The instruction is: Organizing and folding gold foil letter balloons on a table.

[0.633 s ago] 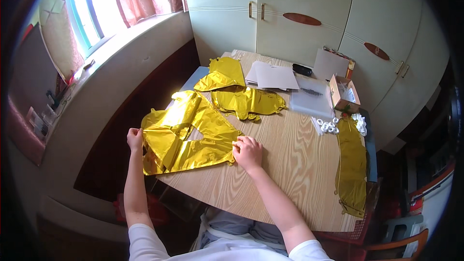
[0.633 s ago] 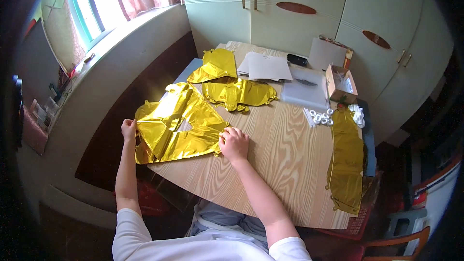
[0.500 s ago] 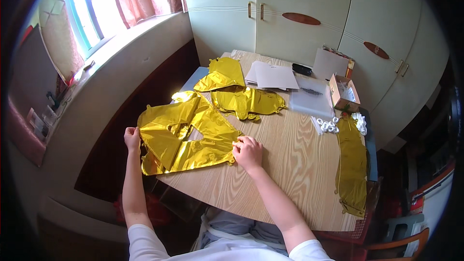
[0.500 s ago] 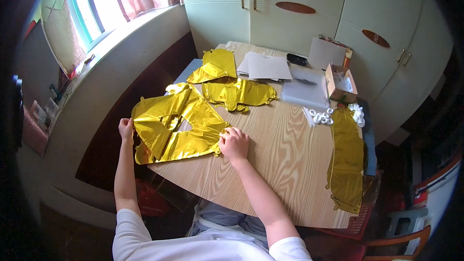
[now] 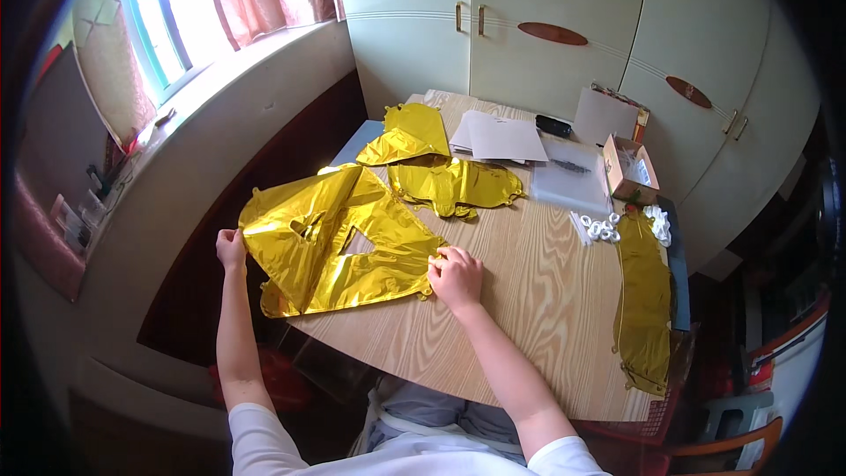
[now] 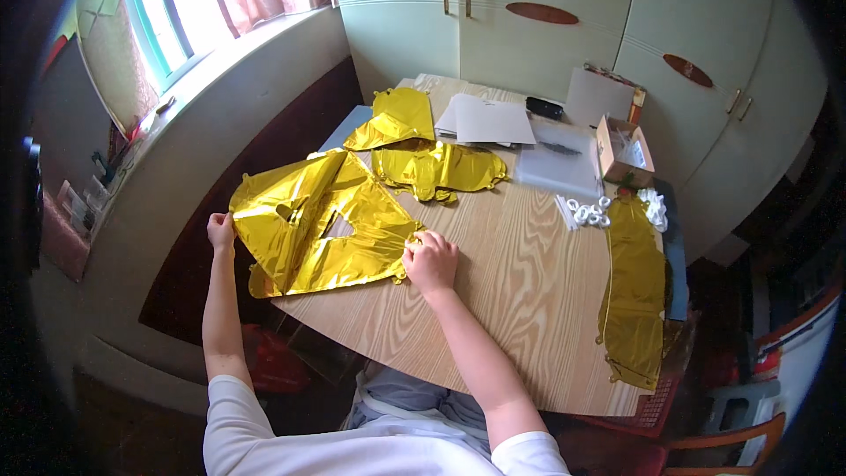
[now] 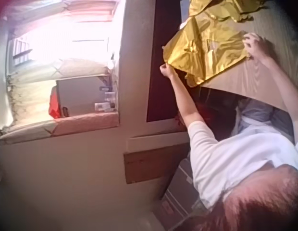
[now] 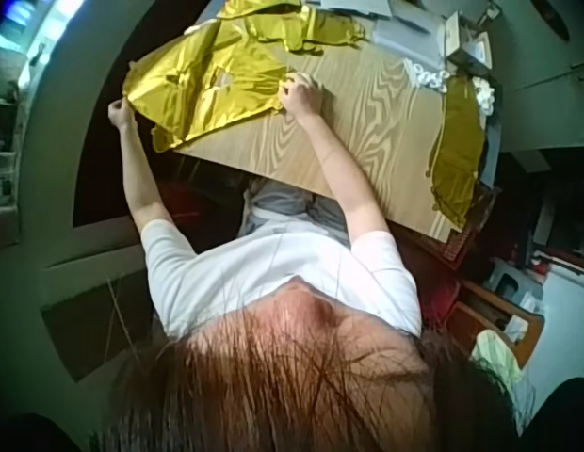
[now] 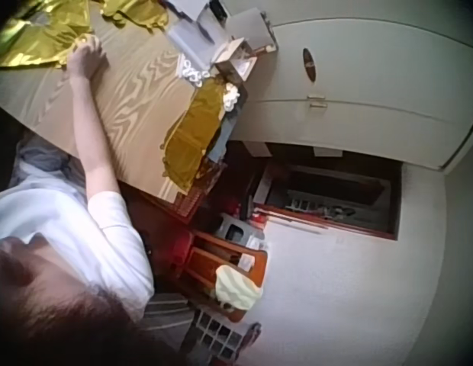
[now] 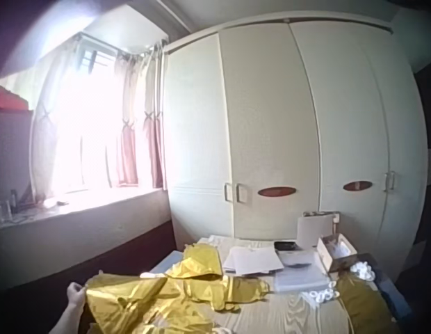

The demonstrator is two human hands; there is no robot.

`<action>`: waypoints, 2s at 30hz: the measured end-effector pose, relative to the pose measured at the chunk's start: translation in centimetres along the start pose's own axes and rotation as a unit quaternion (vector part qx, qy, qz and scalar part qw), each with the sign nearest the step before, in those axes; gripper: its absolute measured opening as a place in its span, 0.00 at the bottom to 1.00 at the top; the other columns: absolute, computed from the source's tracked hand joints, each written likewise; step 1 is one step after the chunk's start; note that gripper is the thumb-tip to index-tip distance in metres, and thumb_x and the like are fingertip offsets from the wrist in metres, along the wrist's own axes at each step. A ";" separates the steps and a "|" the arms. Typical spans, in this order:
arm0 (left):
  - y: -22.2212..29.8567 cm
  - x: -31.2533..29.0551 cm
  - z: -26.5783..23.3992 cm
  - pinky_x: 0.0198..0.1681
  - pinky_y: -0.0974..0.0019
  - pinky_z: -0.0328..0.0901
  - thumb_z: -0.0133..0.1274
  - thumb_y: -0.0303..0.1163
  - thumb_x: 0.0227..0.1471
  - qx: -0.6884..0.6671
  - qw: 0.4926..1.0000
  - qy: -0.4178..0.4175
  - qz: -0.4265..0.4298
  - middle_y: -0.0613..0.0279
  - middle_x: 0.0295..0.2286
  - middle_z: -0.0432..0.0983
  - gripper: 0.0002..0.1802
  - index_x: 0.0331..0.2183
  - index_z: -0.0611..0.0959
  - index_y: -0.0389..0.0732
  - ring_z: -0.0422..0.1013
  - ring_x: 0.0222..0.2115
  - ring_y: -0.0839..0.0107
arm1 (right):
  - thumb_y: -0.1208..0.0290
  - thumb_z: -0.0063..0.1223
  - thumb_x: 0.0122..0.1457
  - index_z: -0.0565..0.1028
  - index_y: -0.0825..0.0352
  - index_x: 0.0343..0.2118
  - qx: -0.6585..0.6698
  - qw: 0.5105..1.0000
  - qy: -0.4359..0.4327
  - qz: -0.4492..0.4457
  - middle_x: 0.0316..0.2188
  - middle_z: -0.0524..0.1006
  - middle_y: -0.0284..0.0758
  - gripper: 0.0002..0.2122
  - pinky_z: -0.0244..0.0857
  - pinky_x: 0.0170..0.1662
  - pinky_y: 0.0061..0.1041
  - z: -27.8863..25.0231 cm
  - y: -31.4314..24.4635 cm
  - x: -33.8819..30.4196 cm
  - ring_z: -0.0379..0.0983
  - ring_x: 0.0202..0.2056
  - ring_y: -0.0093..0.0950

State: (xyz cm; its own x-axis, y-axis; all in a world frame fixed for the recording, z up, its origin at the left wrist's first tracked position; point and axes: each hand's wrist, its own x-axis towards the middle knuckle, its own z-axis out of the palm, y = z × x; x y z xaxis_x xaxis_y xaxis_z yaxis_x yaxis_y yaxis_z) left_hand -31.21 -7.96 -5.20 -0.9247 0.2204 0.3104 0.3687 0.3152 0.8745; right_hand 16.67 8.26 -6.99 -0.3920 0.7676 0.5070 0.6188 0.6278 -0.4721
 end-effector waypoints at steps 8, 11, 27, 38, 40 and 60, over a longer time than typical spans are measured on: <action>5.1 -7.0 0.7 0.46 0.56 0.64 0.58 0.38 0.43 0.283 0.916 0.032 0.283 0.54 0.43 0.71 0.26 0.45 0.72 0.41 0.68 0.43 0.55 | 0.66 0.55 0.48 0.81 0.58 0.24 0.020 1.000 0.010 0.012 0.37 0.77 0.27 0.05 0.59 0.46 0.34 0.0 0.4 0.1 0.70 0.45 0.26; 13.3 -15.4 3.0 0.39 0.55 0.65 0.60 0.31 0.37 0.133 0.842 -0.165 0.496 0.55 0.31 0.74 0.17 0.35 0.78 0.40 0.70 0.34 0.56 | 0.66 0.53 0.49 0.80 0.60 0.25 0.051 0.998 0.020 0.030 0.37 0.77 0.29 0.06 0.61 0.46 0.34 0.1 0.8 0.1 0.71 0.43 0.29; 18.2 -26.8 9.3 0.34 0.59 0.68 0.55 0.33 0.44 0.122 0.711 -0.532 0.444 0.55 0.26 0.77 0.10 0.31 0.82 0.40 0.74 0.28 0.56 | 0.72 0.52 0.49 0.77 0.62 0.32 0.183 0.980 0.060 0.041 0.35 0.76 0.35 0.07 0.66 0.44 0.33 -0.5 1.2 0.5 0.72 0.40 0.35; 16.4 -26.2 10.0 0.28 0.75 0.64 0.62 0.30 0.44 0.018 0.833 -0.542 0.114 0.68 0.22 0.77 0.08 0.28 0.84 0.36 0.68 0.23 0.83 | 0.73 0.53 0.47 0.77 0.62 0.33 0.210 0.974 0.070 0.039 0.35 0.75 0.35 0.09 0.65 0.45 0.32 -0.6 1.0 0.4 0.71 0.40 0.35; 16.3 -26.2 10.1 0.28 0.74 0.64 0.63 0.30 0.43 0.008 0.832 -0.544 0.110 0.67 0.22 0.77 0.09 0.27 0.83 0.35 0.68 0.23 0.82 | 0.73 0.54 0.47 0.77 0.61 0.33 0.207 0.975 0.073 0.029 0.35 0.75 0.35 0.09 0.65 0.45 0.32 -0.5 1.0 0.5 0.71 0.39 0.35; 16.7 -25.1 9.8 0.10 0.74 0.48 0.61 0.34 0.48 -0.138 0.826 -0.544 -0.059 0.73 0.16 0.65 0.13 0.23 0.72 0.41 0.55 0.11 0.87 | 0.61 0.47 0.53 0.79 0.62 0.24 0.162 0.978 -0.065 -0.113 0.27 0.79 0.33 0.11 0.59 0.47 0.32 -1.6 -0.1 0.2 0.73 0.35 0.30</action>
State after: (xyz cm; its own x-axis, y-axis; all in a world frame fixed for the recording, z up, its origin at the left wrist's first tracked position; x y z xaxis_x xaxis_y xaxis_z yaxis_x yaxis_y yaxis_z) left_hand -0.91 0.78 -2.00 -0.2646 0.9490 -0.1711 0.1079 0.2055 0.9727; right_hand 17.62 8.19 -5.69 -0.5901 0.6013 0.5386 0.2668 0.7750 -0.5729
